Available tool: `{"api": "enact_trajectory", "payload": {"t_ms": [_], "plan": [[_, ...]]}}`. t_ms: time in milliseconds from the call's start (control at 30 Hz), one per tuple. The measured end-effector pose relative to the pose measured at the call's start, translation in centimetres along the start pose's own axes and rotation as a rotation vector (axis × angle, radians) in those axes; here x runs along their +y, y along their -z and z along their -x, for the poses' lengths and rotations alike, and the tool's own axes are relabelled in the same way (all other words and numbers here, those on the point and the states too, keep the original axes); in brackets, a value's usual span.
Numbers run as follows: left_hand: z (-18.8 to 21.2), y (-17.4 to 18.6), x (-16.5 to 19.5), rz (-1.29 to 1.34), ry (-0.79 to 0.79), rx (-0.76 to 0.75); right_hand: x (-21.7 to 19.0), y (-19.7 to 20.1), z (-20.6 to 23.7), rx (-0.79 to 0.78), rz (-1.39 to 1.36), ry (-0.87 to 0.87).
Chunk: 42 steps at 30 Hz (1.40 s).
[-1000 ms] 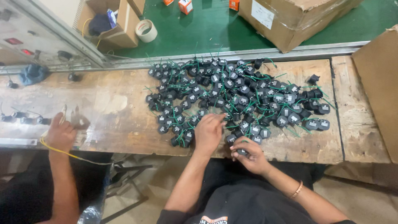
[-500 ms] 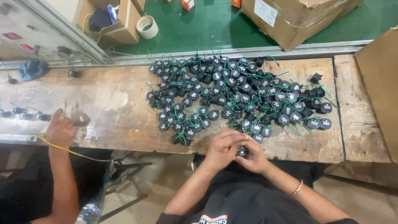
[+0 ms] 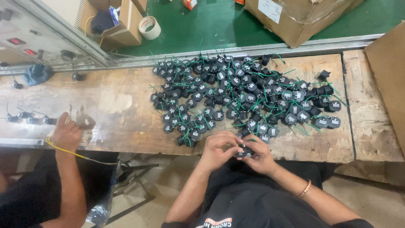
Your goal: The person picks up black power adapters with green wires one at a time from a pile on the workbench, handles and checks each adapter and its wire by hand, and places finished adapters into a cardboard box at the side of the bench.
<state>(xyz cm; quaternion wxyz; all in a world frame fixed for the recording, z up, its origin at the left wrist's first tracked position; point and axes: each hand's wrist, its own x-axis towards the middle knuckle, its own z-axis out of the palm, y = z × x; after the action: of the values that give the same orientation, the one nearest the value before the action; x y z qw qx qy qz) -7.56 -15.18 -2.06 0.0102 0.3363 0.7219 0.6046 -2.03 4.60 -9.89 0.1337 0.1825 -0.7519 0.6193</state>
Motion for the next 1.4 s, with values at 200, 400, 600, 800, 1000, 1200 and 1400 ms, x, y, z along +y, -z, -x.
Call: {"api": "enact_trajectory", "payload": {"t_ms": [200, 400, 600, 800, 1000, 1200, 1400], "plan": [[-0.6, -0.9, 0.1, 0.075, 0.123, 0.095, 1.3, 0.0, 0.6, 0.011, 0.003, 0.061], [-3.8, 1.8, -0.9, -0.276, 0.023, 0.275, 0.5, 0.3, 0.3, 0.018, -0.583, -0.111], [-5.3, 1.1, -2.7, -0.798, 0.018, 0.186, -0.4, 0.9, -0.4, -0.093, -0.388, 0.010], [-4.2, 1.9, -3.1, -0.416, -0.048, 0.375, -0.1, 1.1, -0.1, -0.071, -0.376, -0.006], [-2.2, 0.7, -0.3, 0.014, -0.176, 0.099, 1.4, 0.8, 0.7, -0.007, 0.007, 0.073], [-1.5, -2.5, 1.1, -0.121, -0.243, 0.026, 2.4, 0.6, 1.2, 0.032, 0.096, 0.134], [-0.5, -0.5, 1.0, -0.062, -0.316, 0.012, 1.3, 0.8, 0.6, -0.030, -0.007, 0.103]]}}
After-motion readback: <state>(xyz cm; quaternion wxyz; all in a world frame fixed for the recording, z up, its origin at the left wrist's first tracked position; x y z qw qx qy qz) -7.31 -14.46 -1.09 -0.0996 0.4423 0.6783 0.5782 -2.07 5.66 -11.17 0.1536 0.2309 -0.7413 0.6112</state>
